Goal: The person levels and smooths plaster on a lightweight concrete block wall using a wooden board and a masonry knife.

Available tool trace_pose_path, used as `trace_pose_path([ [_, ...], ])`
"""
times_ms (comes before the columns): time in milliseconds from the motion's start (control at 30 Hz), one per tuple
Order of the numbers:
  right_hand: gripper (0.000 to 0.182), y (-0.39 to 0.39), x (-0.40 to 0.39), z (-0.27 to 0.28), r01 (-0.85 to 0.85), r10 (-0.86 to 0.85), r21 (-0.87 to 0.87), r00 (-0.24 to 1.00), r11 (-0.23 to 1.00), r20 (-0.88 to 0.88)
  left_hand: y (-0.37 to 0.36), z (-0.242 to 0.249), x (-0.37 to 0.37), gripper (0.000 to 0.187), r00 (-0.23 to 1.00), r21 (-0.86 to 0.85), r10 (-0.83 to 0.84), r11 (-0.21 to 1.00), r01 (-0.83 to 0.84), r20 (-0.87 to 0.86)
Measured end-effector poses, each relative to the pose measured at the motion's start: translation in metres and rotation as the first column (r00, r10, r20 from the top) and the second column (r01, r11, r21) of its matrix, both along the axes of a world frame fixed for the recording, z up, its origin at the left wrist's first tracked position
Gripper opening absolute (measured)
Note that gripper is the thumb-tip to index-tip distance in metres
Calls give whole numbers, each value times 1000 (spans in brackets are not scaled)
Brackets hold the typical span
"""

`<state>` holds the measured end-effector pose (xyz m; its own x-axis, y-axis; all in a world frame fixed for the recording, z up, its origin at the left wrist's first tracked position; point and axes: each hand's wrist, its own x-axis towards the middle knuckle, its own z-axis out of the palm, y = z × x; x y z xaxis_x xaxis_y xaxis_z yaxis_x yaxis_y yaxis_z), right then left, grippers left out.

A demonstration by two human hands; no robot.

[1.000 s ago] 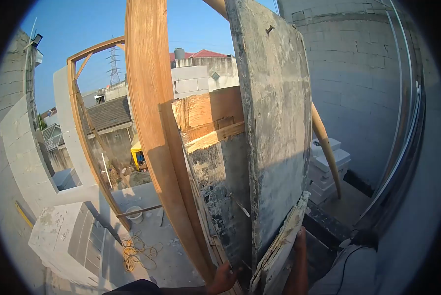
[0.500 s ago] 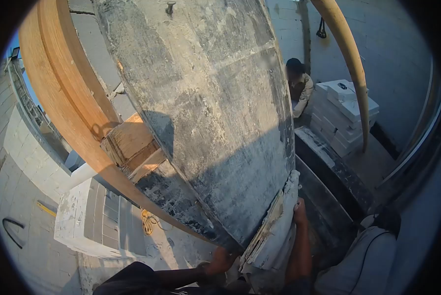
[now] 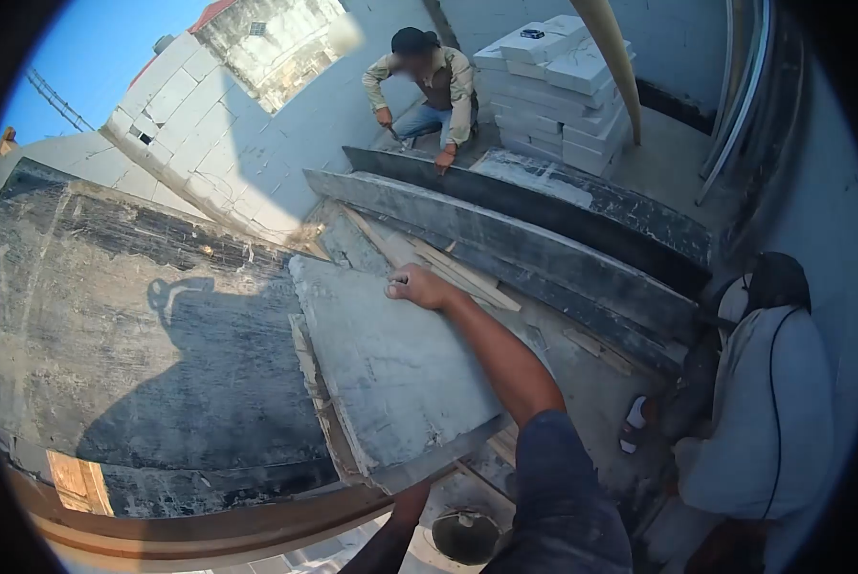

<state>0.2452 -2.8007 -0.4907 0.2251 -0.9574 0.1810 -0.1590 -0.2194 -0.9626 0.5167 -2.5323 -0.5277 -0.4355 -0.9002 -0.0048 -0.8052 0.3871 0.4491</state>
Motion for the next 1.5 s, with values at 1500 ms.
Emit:
trace_pose_path([
  [1500,23,92,-52,-60,675,-506,-178,326,716,-799,212,-35,214,45,783,797,615,426,-428,93],
])
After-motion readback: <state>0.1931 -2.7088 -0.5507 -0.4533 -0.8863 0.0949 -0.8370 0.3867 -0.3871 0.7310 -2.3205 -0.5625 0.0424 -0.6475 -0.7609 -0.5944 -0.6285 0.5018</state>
